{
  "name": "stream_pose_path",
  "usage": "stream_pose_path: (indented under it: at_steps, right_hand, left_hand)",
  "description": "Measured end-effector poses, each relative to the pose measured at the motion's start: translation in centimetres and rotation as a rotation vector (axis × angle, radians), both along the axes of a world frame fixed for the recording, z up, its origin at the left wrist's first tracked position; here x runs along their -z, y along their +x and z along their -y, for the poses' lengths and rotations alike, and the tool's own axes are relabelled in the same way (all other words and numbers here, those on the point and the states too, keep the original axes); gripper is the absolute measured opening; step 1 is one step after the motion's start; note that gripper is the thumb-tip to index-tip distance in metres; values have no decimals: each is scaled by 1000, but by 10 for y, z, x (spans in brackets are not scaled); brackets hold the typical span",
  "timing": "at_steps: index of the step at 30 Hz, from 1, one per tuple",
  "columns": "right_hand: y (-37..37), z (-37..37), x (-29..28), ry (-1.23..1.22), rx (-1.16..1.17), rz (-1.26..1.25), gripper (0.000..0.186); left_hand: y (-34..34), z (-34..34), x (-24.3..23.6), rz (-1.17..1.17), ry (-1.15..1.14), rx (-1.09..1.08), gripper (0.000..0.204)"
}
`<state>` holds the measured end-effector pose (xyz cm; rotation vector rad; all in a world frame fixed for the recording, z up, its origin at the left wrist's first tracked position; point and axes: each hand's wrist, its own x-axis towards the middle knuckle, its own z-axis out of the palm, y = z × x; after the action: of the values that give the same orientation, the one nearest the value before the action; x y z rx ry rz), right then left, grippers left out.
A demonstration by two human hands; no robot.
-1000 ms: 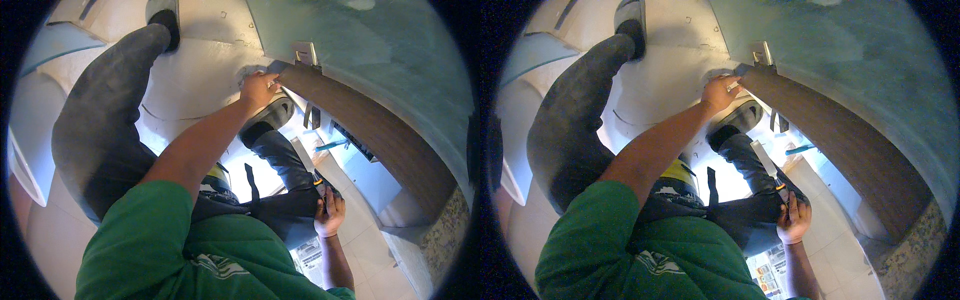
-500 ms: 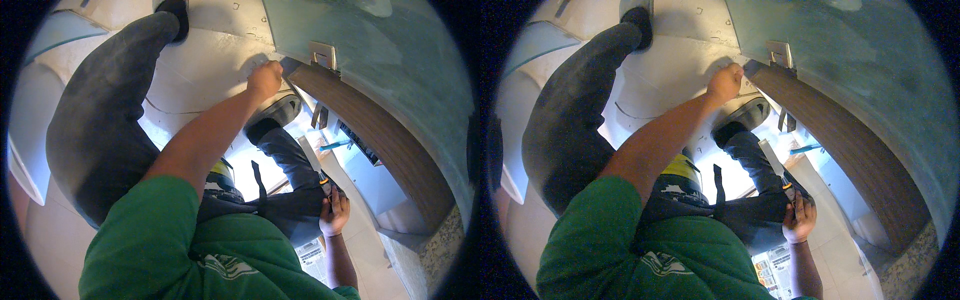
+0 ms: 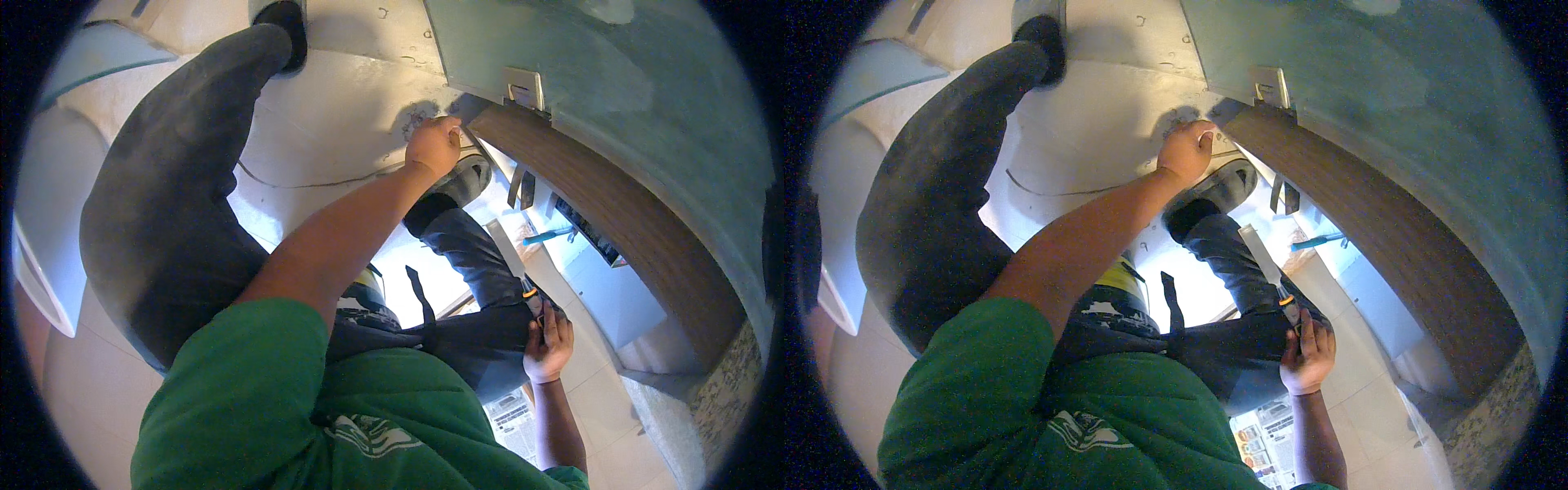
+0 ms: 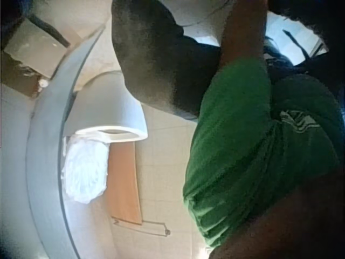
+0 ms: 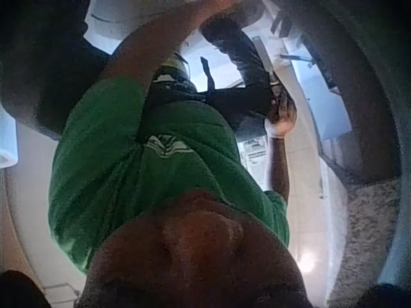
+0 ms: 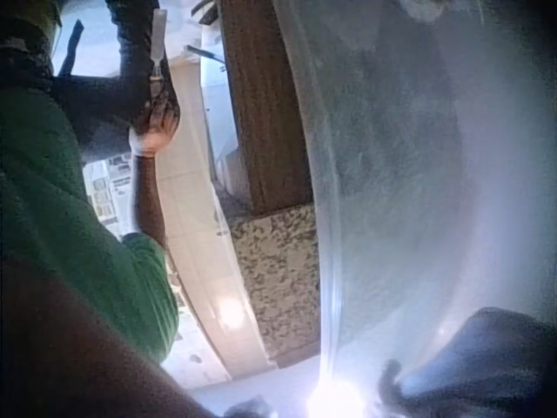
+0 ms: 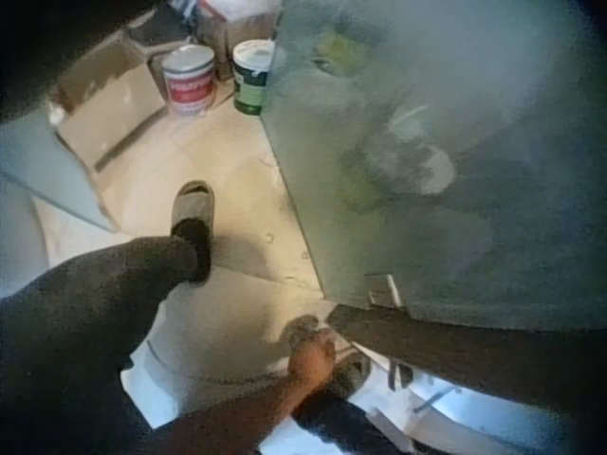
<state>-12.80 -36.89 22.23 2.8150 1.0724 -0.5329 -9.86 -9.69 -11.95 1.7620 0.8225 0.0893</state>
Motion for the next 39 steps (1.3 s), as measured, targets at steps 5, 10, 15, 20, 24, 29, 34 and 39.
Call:
stream_pose_path:
  at_steps: [5, 10, 15, 20, 24, 29, 34, 39]
  right_hand:
    - [-2, 6, 0, -26, 32, -15, 50]
    - [-4, 8, 0, -7, 30, 9, 48]
    - [-5, 9, 2, 38, 5, 40, 46]
    - [-6, 18, 5, 54, -40, 81, 46]
    - [-10, 22, 4, 94, 11, 54, 46]
    - [-14, 26, 4, 102, 11, 75, 45]
    - [-14, 27, 5, 106, 14, 82, 45]
    - [-15, 26, 5, 111, 28, 83, 45]
  left_hand:
    - [-3, 6, 1, 126, 2, 47, 31]
    - [-3, 3, -5, 276, 162, 45, 29]
    - [-1, 7, -15, 251, 136, 37, 25]
    - [-1, 11, -26, 256, 153, 35, 23]
    - [4, 5, -31, 143, 56, -4, 21]
    - [15, -15, -24, 228, 174, 143, 15]
    - [15, -17, -28, 268, 256, 172, 14]
    - [14, -15, -25, 254, 227, 188, 15]
